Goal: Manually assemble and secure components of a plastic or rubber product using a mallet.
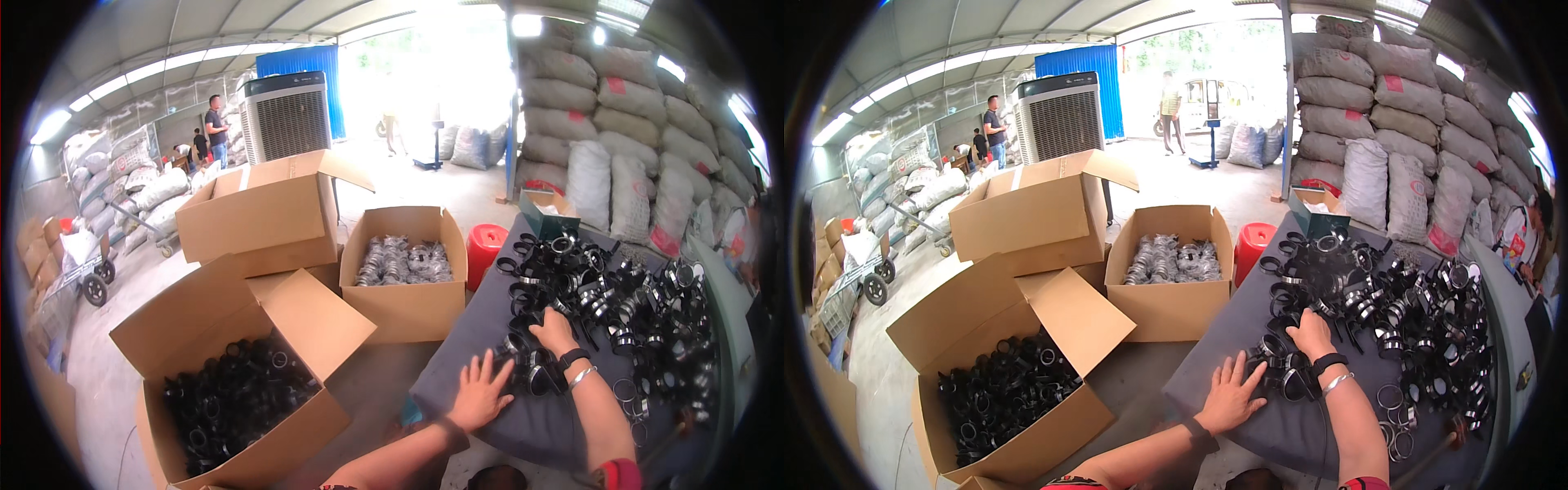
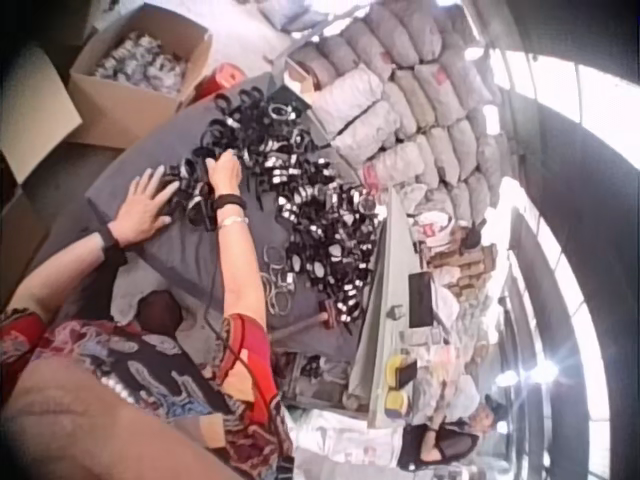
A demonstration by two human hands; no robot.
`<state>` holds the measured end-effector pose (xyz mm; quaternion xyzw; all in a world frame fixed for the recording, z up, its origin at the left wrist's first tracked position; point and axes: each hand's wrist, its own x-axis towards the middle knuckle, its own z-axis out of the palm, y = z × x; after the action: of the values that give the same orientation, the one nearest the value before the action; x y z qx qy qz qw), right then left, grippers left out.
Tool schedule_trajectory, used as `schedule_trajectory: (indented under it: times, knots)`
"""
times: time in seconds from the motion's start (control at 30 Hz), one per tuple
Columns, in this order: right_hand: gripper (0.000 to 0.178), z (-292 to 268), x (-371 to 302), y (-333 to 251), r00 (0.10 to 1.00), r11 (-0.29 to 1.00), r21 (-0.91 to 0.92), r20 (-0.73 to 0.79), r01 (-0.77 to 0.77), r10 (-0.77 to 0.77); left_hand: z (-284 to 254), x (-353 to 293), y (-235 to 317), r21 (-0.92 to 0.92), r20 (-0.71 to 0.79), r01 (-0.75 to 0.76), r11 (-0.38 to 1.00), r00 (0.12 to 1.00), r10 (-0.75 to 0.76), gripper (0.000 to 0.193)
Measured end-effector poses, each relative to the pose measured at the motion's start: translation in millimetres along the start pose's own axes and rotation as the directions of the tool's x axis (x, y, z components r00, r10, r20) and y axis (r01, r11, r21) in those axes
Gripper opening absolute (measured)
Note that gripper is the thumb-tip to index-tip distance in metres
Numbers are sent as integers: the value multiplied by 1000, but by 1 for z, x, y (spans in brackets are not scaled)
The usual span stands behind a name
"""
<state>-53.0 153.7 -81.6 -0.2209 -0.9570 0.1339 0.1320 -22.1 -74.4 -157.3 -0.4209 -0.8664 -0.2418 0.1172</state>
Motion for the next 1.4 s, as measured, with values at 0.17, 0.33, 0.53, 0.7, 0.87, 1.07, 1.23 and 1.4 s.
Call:
schedule_trajectory:
  times: [0.17,0.33,0.53,0.7,0.87,1.07,1.23,1.4]
  knots:
    - [29,9,17,1,995,991,-104,60,84,-78,3,5,-1,47,11,18,999,1000,-19,67]
    - [21,14,29,21,997,999,-1,-76,35,-35,4,5,0,32,14,27,999,1000,-27,66]
    - [15,-14,25,25,975,708,678,61,-196,212,4,4,1,-5,-10,19,1000,1000,-19,69]
    - [16,-56,-31,12,981,609,770,134,-190,137,7,-4,-6,-193,-129,43,980,989,-69,74]
    - [19,-81,-116,12,923,700,683,375,-211,-88,-25,-24,-3,-544,-387,-63,837,904,-184,66]
    - [18,-67,-181,7,808,761,644,490,-82,-327,-69,-39,22,-699,291,37,714,927,238,31]
    - [25,-42,-213,6,806,701,702,486,-130,-337,-58,-76,6,-811,559,440,386,778,288,26]
    - [36,-39,-237,41,969,813,578,231,-62,-90,-28,-91,15,-834,543,508,214,825,156,28]
